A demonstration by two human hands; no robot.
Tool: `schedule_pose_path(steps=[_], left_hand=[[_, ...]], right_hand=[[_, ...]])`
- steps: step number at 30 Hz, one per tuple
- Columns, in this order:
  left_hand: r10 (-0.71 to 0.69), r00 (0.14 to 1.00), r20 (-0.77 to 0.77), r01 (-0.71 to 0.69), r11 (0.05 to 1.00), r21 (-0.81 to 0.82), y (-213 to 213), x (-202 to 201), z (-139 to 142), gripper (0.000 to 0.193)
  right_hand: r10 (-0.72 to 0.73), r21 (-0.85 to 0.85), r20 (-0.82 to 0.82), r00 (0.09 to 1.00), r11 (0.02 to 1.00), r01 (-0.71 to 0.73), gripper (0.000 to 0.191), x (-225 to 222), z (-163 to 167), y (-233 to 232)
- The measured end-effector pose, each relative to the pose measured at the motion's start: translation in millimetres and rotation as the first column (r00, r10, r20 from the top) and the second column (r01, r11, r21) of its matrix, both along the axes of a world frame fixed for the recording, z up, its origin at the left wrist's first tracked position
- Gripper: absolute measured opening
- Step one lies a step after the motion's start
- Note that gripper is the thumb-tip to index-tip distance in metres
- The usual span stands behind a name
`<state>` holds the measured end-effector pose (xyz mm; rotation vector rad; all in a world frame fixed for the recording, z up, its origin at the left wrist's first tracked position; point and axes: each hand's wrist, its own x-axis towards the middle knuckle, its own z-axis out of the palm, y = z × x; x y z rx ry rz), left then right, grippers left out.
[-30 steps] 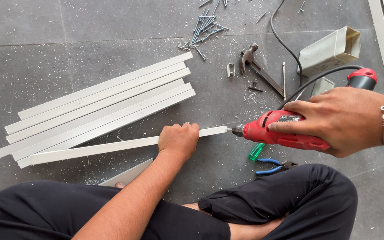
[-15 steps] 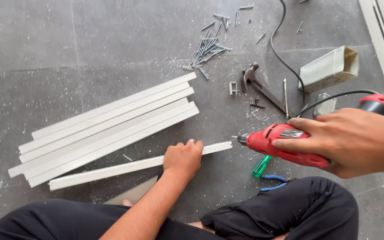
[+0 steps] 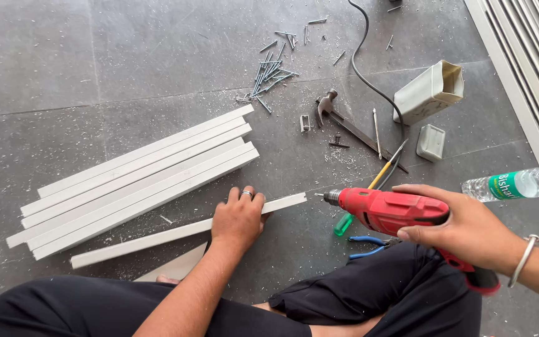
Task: The person sits on the floor and uses a red corded drill to make holes in white plastic strips. They hold each strip steady with one hand while operating the drill with the other, then place the drilled strip aside and pick up the next one from a stack.
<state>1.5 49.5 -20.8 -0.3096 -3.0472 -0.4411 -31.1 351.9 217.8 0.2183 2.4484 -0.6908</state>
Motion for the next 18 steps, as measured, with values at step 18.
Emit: schedule_pose_path(steps=[18], left_hand=[[-0.069, 0.991, 0.119, 0.077, 0.995, -0.06, -1, -1, -2, 0.023]], right_hand=[[0.127, 0.157, 0.107, 0.986, 0.977, -0.143, 0.064, -32, 17, -58]])
